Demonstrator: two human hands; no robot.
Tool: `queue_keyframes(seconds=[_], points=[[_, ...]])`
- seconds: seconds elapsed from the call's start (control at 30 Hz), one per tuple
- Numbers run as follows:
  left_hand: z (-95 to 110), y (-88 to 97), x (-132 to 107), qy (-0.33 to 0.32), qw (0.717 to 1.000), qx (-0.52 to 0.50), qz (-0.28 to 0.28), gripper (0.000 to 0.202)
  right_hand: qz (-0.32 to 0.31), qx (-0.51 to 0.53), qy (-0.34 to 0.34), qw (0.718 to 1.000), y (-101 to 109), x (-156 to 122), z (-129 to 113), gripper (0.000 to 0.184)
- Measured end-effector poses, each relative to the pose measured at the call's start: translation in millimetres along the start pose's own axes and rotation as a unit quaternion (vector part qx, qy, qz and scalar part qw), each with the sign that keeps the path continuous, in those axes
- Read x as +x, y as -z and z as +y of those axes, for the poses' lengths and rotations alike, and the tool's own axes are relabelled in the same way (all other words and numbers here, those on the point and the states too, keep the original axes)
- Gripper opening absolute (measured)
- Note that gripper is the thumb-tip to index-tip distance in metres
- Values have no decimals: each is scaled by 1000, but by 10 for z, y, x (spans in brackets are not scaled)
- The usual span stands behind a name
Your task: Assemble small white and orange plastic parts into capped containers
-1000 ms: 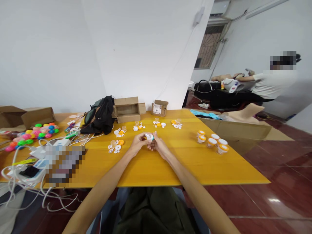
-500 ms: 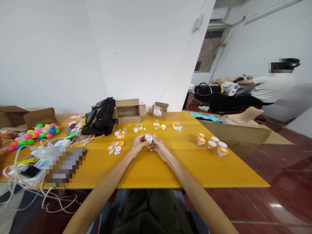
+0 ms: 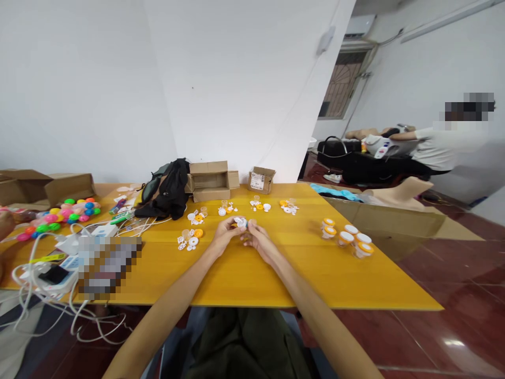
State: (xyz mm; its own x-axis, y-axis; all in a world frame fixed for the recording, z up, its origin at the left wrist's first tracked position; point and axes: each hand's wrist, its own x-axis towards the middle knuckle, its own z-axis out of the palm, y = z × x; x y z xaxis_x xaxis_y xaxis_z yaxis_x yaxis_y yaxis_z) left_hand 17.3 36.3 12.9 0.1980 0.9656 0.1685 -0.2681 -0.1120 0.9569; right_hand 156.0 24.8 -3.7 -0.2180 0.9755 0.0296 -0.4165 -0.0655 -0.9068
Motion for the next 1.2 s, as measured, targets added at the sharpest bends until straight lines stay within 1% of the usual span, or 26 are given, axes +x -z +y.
queue_keyframes(seconds=[0.07, 0.17, 0.3, 0.37, 0.43, 0.5, 0.57, 0.6, 0.67, 0.73, 0.77, 0.83, 0.9, 0.93, 1.0, 1.07, 1.13, 1.2], points=[[-2, 7, 1, 4, 1000, 3, -4, 48, -3, 1, 9, 1000, 1, -13, -10, 43], [-6, 12, -6, 9, 1000, 9, -26, 48, -3, -5, 4, 1000, 5, -21, -14, 43], [-21, 12, -9, 16, 998, 25, -52, 50, 1, -35, -15, 999, -10, -13, -5, 52], [-28, 14, -5, 16, 998, 30, -48, 50, 9, -64, -16, 998, -19, -5, 2, 58], [-34, 20, 4, 8, 999, 30, -33, 48, 31, -104, -4, 994, -16, 2, 5, 64], [-42, 33, 20, -3, 1000, 25, -12, 46, 73, -156, 40, 984, 8, 10, 0, 66], [-53, 52, 38, -9, 1000, 19, 9, 44, 134, -219, 125, 958, 53, 17, -11, 60], [-58, 63, 48, -9, 1000, 19, 17, 43, 170, -253, 172, 937, 81, 21, -17, 55], [-70, 85, 65, -2, 999, 26, 29, 42, 235, -328, 246, 881, 144, 34, -22, 43], [-83, 105, 81, 2, 999, 42, 34, 43, 267, -406, 290, 825, 207, 57, -7, 34], [-92, 113, 88, 2, 998, 52, 34, 43, 263, -443, 307, 800, 238, 71, 9, 31], [-117, 126, 103, -3, 997, 76, 32, 41, 226, -510, 332, 761, 293, 104, 54, 31], [-154, 137, 119, -4, 995, 99, 29, 39, 178, -563, 333, 736, 338, 133, 105, 33], [-175, 143, 126, -4, 994, 108, 29, 38, 159, -582, 325, 728, 356, 144, 127, 32], [-219, 152, 141, -4, 993, 119, 28, 37, 140, -603, 303, 725, 379, 154, 157, 31], [-257, 162, 153, -6, 992, 124, 27, 36, 141, -600, 283, 735, 387, 149, 163, 28], [-282, 172, 161, -10, 992, 126, 25, 36, 149, -578, 267, 757, 380, 134, 146, 24], [-294, 181, 168, -14, 992, 126, 24, 35, 155, -534, 256, 790, 358, 113, 112, 19]])
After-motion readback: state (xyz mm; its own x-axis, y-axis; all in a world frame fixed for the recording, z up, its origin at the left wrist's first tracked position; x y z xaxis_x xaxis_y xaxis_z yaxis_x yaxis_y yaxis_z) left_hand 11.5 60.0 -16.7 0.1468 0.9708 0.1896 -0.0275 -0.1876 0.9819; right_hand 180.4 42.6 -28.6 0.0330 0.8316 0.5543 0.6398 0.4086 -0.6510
